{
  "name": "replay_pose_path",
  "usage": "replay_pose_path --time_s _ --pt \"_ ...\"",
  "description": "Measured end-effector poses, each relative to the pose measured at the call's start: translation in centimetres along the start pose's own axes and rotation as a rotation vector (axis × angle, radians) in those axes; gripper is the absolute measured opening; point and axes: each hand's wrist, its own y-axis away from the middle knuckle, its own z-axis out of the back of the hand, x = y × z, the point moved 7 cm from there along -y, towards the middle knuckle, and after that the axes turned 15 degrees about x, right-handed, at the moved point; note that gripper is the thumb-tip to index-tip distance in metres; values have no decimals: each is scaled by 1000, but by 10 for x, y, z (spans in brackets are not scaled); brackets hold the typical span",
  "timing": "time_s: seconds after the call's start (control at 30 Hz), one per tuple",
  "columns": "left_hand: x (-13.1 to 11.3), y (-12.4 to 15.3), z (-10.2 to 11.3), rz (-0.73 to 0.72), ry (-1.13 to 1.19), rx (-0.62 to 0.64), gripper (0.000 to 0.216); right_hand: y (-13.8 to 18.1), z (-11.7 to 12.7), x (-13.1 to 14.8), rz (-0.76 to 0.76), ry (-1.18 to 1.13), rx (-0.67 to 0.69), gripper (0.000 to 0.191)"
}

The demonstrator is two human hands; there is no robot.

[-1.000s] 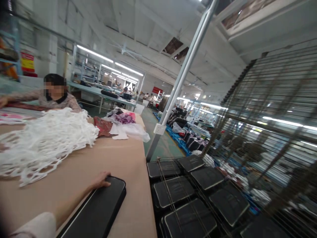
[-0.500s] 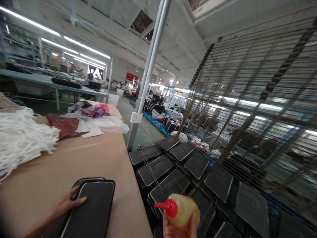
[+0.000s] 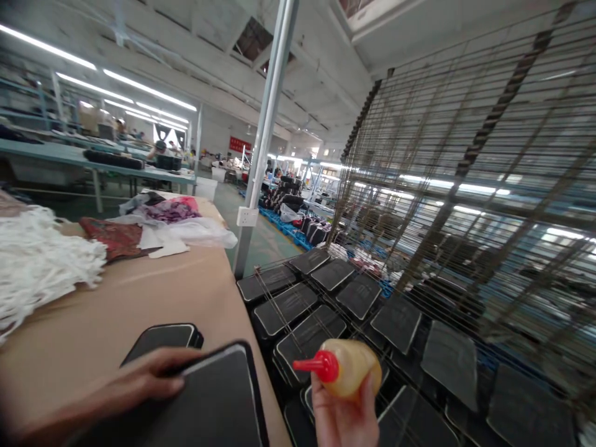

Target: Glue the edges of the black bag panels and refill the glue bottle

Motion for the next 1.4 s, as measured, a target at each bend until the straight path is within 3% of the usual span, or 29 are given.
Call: replay_pose_path --time_s 0.07,0.1,0.17,0.23,0.3,0.4,0.53,0.7,1.03,1.4 --pt "-7 0 -51 33 -30 291 40 3 -6 15 53 60 17 32" --pt "-8 -2 -71 26 -38 369 37 3 -9 22 71 94 46 33" --pt "-8 -9 -98 -26 -34 449 32 4 -13 34 105 159 112 36" --pt "-9 -20 -108 -81 -10 479 39 5 -16 45 133 215 132 36" --pt "-16 -33 -102 -117 -26 474 42 5 -24 54 163 271 167 35" --pt "-42 -46 -77 -222 -216 427 36 3 -41 62 155 394 277 39" --pt "-80 -43 -61 -336 -369 549 35 -1 -59 61 66 541 428 55" --pt "-102 -30 -64 -350 -381 674 37 -5 -69 51 -4 657 594 61" --pt "-107 -8 -70 -350 -303 783 35 4 -100 23 -180 717 771 77" --pt "-96 0 -58 -306 -271 737 42 4 -98 17 -189 706 739 77"
